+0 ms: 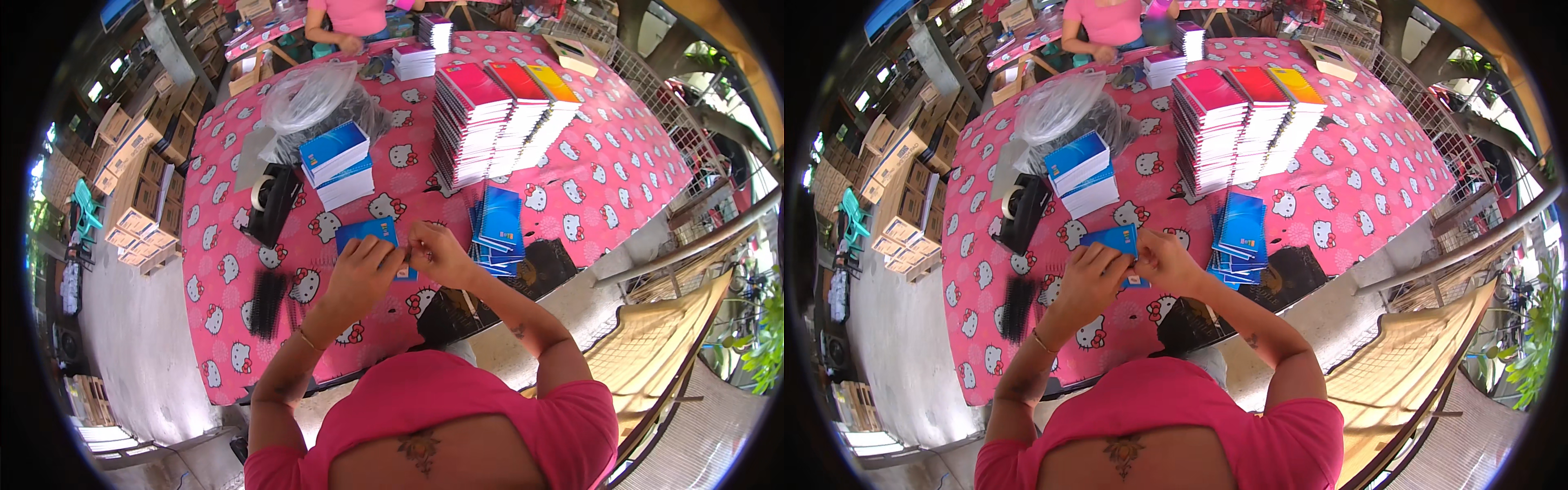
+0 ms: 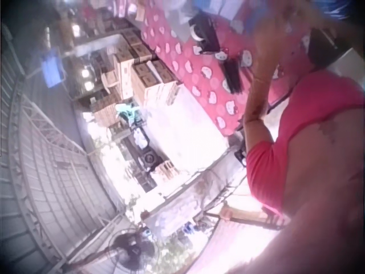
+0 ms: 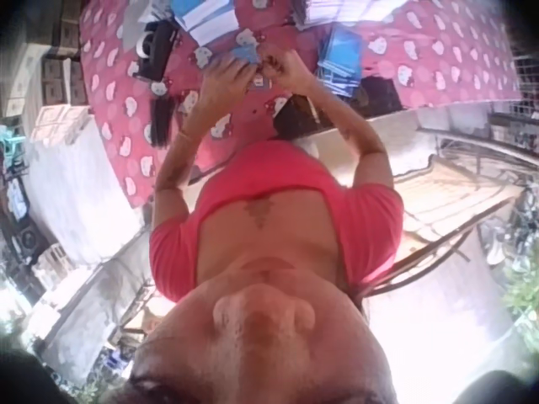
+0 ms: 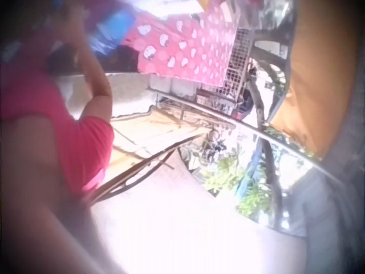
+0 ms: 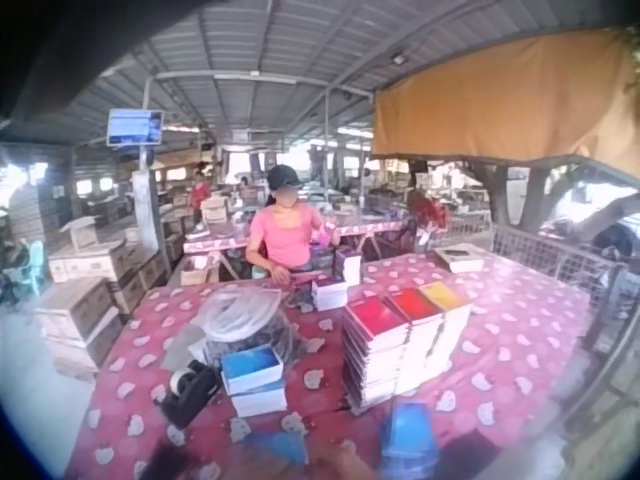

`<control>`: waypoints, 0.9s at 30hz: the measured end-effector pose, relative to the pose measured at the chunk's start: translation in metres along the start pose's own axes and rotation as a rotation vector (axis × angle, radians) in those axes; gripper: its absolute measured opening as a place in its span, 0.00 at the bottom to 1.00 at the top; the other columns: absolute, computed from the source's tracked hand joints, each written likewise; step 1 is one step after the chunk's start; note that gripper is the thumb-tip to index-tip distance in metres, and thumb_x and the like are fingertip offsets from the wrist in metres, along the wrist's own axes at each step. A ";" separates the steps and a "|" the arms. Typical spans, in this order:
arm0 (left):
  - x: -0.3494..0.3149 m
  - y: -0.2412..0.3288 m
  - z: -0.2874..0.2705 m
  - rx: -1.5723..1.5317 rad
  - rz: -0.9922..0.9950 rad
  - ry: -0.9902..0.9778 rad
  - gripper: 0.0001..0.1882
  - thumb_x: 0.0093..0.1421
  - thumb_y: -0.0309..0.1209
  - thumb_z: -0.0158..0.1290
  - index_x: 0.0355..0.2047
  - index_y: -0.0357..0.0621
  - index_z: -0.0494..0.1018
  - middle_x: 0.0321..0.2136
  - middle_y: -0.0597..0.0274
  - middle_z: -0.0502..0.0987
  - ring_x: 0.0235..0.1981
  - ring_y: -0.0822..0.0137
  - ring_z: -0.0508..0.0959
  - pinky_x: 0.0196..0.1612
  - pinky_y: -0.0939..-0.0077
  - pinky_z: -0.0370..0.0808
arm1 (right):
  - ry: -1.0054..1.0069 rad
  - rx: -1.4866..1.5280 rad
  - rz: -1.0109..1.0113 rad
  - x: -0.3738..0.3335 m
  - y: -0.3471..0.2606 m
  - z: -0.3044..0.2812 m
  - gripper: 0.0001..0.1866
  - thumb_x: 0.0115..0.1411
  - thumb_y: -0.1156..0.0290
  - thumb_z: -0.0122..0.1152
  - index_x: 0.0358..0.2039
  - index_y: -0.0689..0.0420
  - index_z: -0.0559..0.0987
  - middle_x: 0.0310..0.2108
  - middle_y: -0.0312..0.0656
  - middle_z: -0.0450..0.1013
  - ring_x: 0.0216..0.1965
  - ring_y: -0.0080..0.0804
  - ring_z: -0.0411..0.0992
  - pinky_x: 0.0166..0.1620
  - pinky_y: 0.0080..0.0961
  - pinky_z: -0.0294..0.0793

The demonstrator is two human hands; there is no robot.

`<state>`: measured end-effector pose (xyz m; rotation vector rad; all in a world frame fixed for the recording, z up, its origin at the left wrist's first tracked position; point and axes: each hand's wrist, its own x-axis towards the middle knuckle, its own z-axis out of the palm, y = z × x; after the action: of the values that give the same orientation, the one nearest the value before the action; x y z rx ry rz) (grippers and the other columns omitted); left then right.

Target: The person organizes and packs stacks of blue and white booklets on a pink table by hand.

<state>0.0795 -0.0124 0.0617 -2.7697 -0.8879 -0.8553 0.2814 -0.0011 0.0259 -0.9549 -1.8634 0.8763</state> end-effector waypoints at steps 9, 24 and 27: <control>0.026 -0.004 0.010 -0.375 -0.534 0.142 0.06 0.62 0.29 0.54 0.35 0.39 0.71 0.33 0.55 0.75 0.33 0.58 0.77 0.34 0.65 0.73 | 0.395 0.172 0.173 -0.016 -0.014 0.019 0.22 0.59 0.68 0.66 0.51 0.61 0.72 0.41 0.44 0.73 0.42 0.32 0.72 0.44 0.28 0.73; -0.091 -0.083 0.114 -0.056 -0.209 -0.149 0.21 0.55 0.20 0.53 0.51 0.42 0.73 0.46 0.52 0.76 0.51 0.51 0.75 0.55 0.57 0.73 | 0.709 -1.160 0.697 -0.069 0.083 -0.092 0.38 0.51 0.61 0.69 0.62 0.53 0.67 0.59 0.59 0.60 0.57 0.63 0.62 0.58 0.51 0.61; -0.066 -0.078 0.086 -0.055 -0.328 -0.100 0.22 0.56 0.22 0.52 0.53 0.44 0.72 0.45 0.54 0.76 0.47 0.53 0.76 0.56 0.56 0.69 | 0.657 -0.811 0.212 -0.034 0.055 -0.063 0.42 0.48 0.67 0.72 0.63 0.53 0.65 0.58 0.58 0.62 0.58 0.57 0.63 0.61 0.48 0.60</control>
<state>0.0327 0.0416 -0.0515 -2.7774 -1.3841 -0.7977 0.3646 0.0075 -0.0080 -1.7002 -1.5221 -0.1589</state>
